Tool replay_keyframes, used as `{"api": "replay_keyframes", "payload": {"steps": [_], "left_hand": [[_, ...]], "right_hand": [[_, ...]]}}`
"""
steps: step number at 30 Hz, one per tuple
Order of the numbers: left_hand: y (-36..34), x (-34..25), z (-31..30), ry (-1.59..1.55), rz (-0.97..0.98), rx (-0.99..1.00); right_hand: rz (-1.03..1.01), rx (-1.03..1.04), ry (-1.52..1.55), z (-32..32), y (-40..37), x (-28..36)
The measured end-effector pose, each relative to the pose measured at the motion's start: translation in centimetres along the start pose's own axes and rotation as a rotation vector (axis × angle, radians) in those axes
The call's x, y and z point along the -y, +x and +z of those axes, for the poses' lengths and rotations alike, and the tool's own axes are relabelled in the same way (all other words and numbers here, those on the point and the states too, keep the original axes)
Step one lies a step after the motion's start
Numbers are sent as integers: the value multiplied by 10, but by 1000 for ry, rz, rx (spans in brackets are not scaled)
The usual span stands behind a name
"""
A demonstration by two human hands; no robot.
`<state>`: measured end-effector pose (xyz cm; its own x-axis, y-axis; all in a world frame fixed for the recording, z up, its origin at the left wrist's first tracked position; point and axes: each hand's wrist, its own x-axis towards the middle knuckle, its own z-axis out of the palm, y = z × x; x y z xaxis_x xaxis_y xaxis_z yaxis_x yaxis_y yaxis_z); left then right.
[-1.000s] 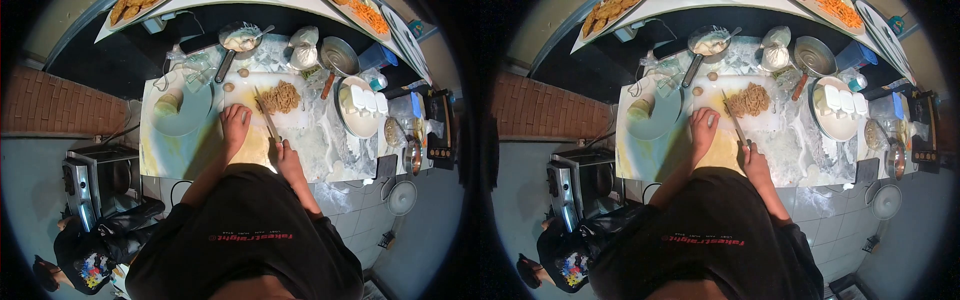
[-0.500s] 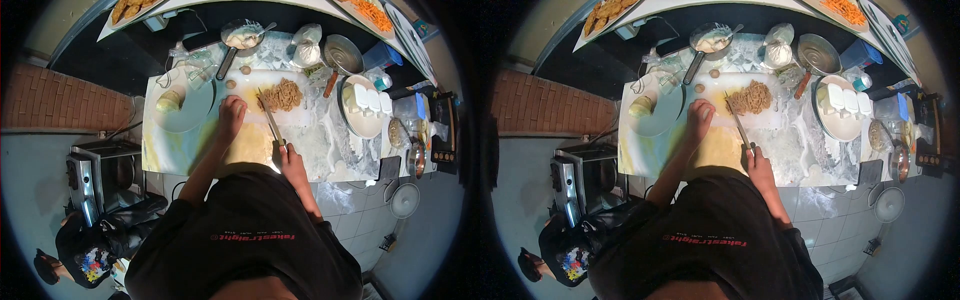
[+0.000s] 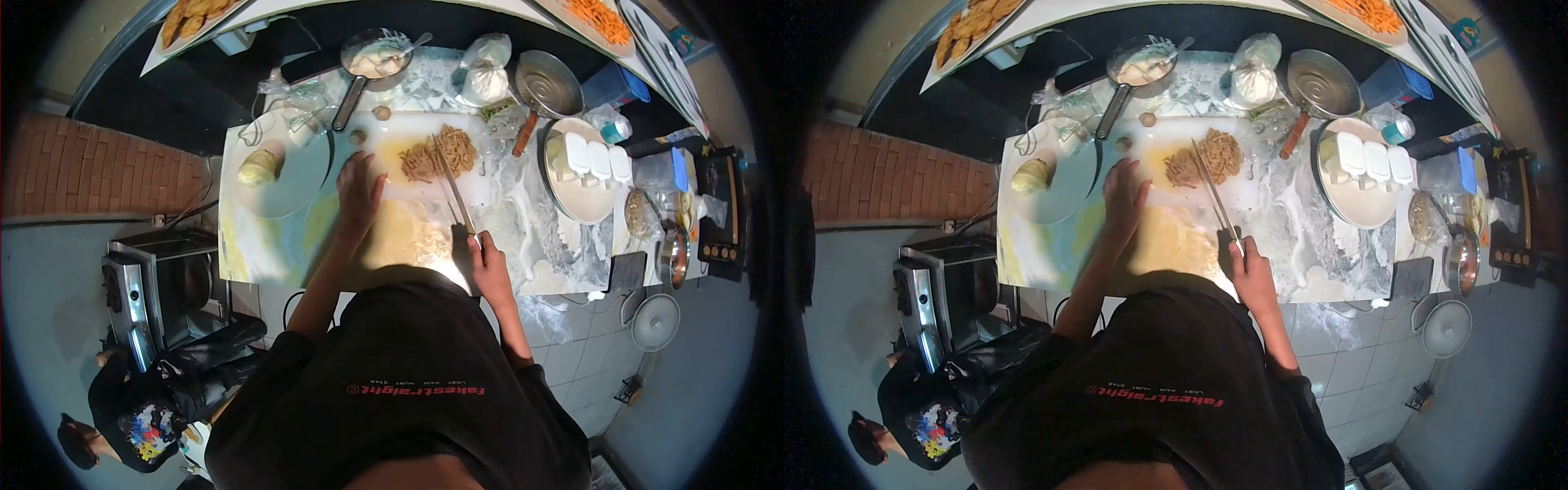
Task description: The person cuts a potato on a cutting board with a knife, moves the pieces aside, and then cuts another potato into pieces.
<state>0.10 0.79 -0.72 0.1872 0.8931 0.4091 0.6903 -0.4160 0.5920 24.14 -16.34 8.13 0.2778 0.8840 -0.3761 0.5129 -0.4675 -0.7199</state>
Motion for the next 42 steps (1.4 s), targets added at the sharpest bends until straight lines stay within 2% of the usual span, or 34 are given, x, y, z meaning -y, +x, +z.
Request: {"api": "replay_keyframes", "payload": {"steps": [2,6,13,19,23,29,32,34,35,36,38,39,40,42], "left_hand": [[-4,5,5,72,48,-20],[-7,-1,-1,157,-29,50],[-31,-15,-18,292,-140,74],[-53,-30,-32,293,-137,27],[-61,-31,-31,296,-146,5],[-45,-15,-18,246,6,56],[-38,-8,-22,142,31,106],[-31,-5,-35,118,49,76],[-26,-5,-42,103,53,72],[-20,-4,-49,209,47,5],[-14,4,-57,307,42,-58],[-9,10,-58,348,57,-80],[-3,17,-59,392,73,-104],[-3,34,-60,444,97,-56]], "right_hand": [[4,-42,-11,-7,-4,-13],[-67,-155,-159,-20,3,-43],[-168,-137,-249,-44,41,-41],[-277,-133,-250,-42,71,-42],[-330,-136,-142,-35,80,-43],[-219,-125,-64,-24,44,-18],[-155,-85,65,4,24,-21],[-220,-95,404,43,21,-44],[-304,-149,404,58,19,-48],[-76,27,535,46,-3,-12],[-20,102,664,57,-13,5],[-112,81,602,63,-12,4],[-112,73,599,64,-9,2],[-239,20,146,71,-12,1]]}}
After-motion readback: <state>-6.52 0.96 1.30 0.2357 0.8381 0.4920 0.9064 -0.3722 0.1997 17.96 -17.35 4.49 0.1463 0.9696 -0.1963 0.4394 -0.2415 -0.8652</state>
